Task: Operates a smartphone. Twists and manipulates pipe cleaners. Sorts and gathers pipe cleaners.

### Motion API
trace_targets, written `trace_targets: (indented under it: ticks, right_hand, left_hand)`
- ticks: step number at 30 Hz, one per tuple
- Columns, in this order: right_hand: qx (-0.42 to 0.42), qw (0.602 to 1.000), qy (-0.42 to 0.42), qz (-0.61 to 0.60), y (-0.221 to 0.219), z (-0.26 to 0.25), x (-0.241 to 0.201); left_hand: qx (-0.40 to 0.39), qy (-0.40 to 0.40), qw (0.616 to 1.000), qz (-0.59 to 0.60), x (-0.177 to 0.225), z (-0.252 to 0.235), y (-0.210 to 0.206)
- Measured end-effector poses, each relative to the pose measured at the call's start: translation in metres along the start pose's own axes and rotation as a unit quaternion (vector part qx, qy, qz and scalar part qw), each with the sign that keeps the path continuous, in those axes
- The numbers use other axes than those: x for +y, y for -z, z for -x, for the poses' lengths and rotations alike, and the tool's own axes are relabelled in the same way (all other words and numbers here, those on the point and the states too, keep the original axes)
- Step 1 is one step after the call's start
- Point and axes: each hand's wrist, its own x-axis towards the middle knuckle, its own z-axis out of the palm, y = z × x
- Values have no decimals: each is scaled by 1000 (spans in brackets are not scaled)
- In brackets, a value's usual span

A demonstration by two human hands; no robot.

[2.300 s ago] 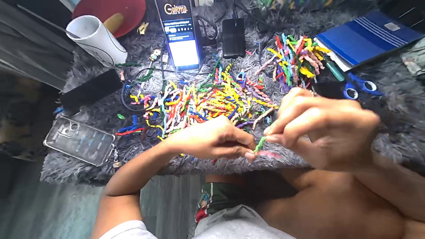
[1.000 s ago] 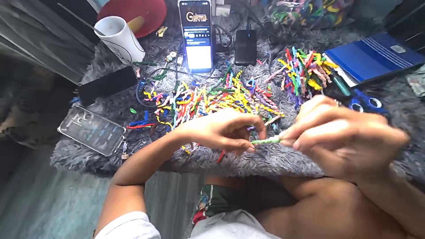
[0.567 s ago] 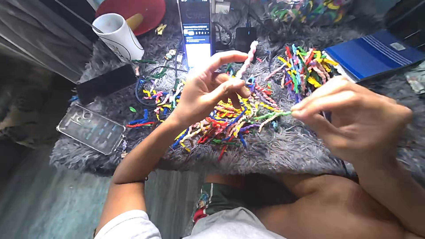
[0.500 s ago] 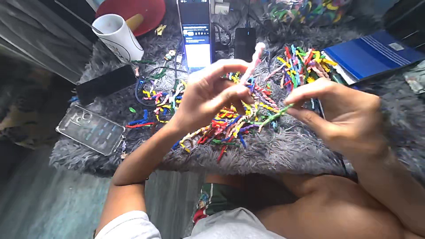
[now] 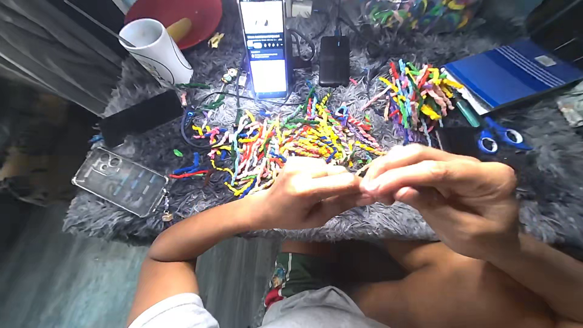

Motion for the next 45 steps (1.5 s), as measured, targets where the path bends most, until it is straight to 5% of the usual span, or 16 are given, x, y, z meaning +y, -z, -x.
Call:
trace_targets:
  ticks: [4,9,12,18,27,30,33,37,40,45]
  right_hand:
    - [-51,989,4,-136,-4,4,4]
    - [-108,974,42,-194,-14,5,5]
    - [-129,970,56,-200,-15,4,5]
    - [-65,995,43,-58,0,1,6]
    - [-30,994,32,98,4,1,6]
    - [-1,988,56,146,5,-1,6]
    - [17,975,79,208,4,-1,6]
    - [21,956,57,287,1,-1,3]
    - [-11,948,13,318,3,-1,0]
    - [-150,970,-187,-43,10,0,7]
  left_hand:
    - [-104,40,969,221,-4,-6,4]
    - [-193,157,773,583,-15,6,-11]
    - [-209,179,735,620,-13,10,-14]
    - [-149,120,898,396,-14,-4,3]
    - [-129,153,899,390,-8,-1,-1]
    - [-92,128,950,271,-1,-3,3]
    - [-29,50,998,30,2,-3,5]
    - [-9,-91,953,-289,0,3,7]
    - [-24,-158,899,-408,-1,5,8]
    - [-28,-195,872,-448,3,6,8]
